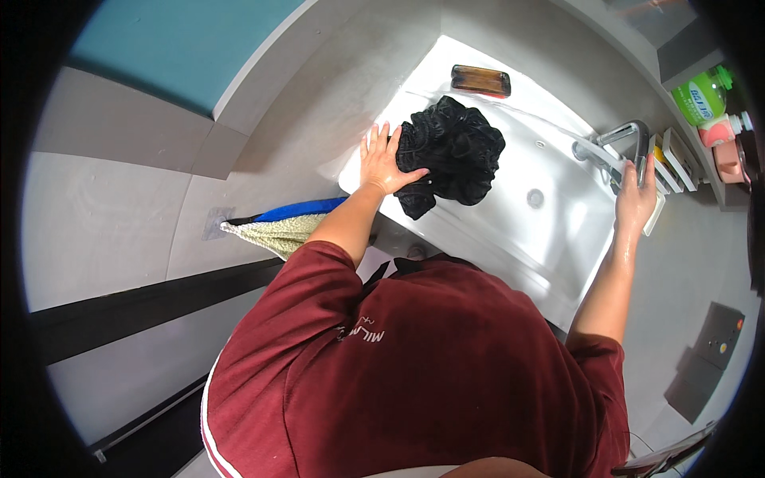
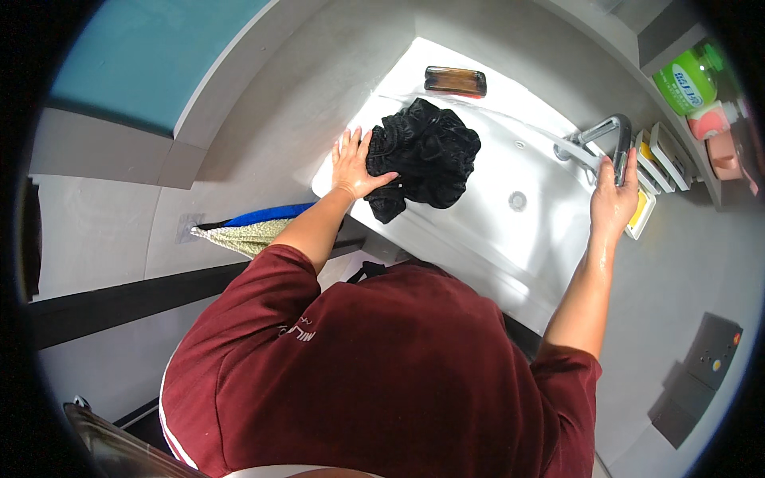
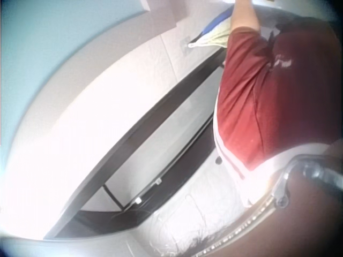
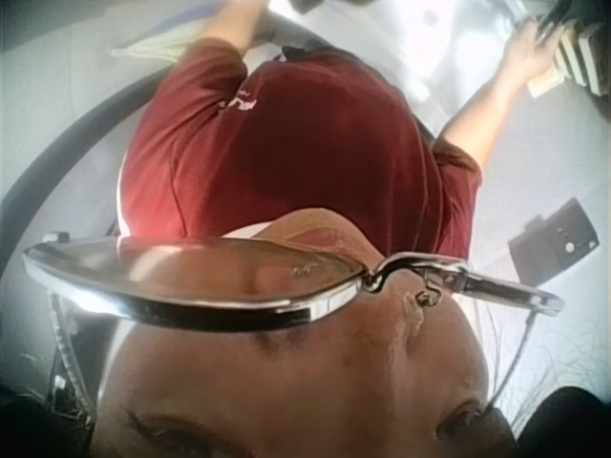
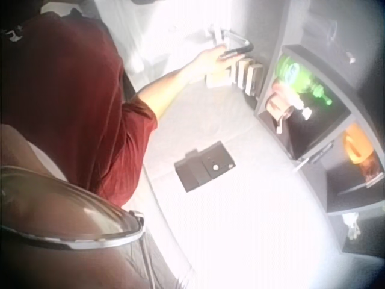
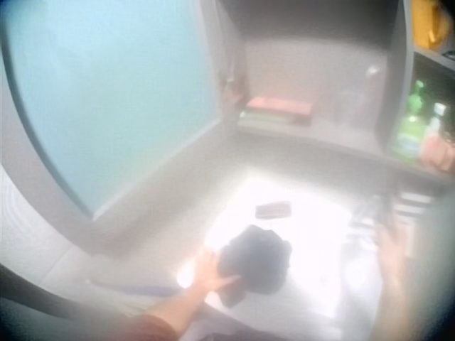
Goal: The person hand washes a black garment in a white utility sink. They rub the fabric, rinse it under running water, wring it out, and repeat the process until the garment is clean.
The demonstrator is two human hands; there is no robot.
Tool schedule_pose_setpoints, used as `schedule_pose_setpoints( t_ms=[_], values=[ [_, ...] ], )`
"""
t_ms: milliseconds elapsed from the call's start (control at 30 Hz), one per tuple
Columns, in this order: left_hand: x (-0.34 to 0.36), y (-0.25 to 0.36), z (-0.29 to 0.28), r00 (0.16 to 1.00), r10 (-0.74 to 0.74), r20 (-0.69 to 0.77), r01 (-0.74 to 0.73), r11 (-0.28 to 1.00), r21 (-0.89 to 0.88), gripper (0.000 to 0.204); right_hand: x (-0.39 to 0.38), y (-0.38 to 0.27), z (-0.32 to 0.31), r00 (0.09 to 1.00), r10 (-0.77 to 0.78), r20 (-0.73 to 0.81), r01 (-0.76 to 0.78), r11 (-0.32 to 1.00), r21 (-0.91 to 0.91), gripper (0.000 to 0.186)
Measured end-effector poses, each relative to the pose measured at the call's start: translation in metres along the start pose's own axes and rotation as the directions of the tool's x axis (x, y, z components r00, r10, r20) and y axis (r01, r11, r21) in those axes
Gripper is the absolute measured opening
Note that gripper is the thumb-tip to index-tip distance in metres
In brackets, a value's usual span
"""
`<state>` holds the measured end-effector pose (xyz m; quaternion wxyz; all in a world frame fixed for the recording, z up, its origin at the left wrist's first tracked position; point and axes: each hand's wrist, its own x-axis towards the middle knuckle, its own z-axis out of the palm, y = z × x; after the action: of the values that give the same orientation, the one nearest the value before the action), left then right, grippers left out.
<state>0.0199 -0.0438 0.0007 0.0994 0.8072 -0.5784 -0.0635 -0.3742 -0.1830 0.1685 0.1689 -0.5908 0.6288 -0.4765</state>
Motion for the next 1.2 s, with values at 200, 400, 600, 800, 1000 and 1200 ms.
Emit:
schedule_pose_setpoints(
  t_ms=[200,400,600,800,1000,1200],
  values=[
    [-0.001,0.003,-0.002,1.0,-0.004,0.008,0.004,1.0,0.01,0.113,-0.002,-0.011,-0.006,0.997,0.069,0.047,-0.056,0.97,-0.237,0.059],
    [-0.002,0.002,0.001,0.999,0.006,-0.04,-0.006,1.0,-0.013,0.109,-0.004,-0.017,-0.008,0.997,0.061,0.05,-0.043,0.952,-0.302,0.06],
    [-0.001,0.002,0.002,1.0,0.001,-0.026,-0.001,1.0,-0.001,0.11,-0.003,-0.009,-0.004,0.999,-0.037,-0.007,0.033,0.943,-0.332,0.062],
    [0.001,0.002,0.003,1.0,0.0,-0.02,0.0,1.0,-0.002,0.11,-0.002,-0.006,-0.004,0.997,-0.071,-0.012,0.062,0.939,-0.339,0.062],
    [0.002,0.002,0.001,0.998,-0.028,0.05,0.026,0.999,0.048,0.114,-0.004,-0.01,-0.004,0.999,-0.034,-0.011,0.028,0.935,-0.353,0.061],
    [0.002,0.003,0.0,0.998,-0.029,0.054,0.025,0.998,0.065,0.113,-0.003,-0.005,-0.003,0.997,-0.082,-0.015,0.071,0.926,-0.37,0.061]
  ],
)
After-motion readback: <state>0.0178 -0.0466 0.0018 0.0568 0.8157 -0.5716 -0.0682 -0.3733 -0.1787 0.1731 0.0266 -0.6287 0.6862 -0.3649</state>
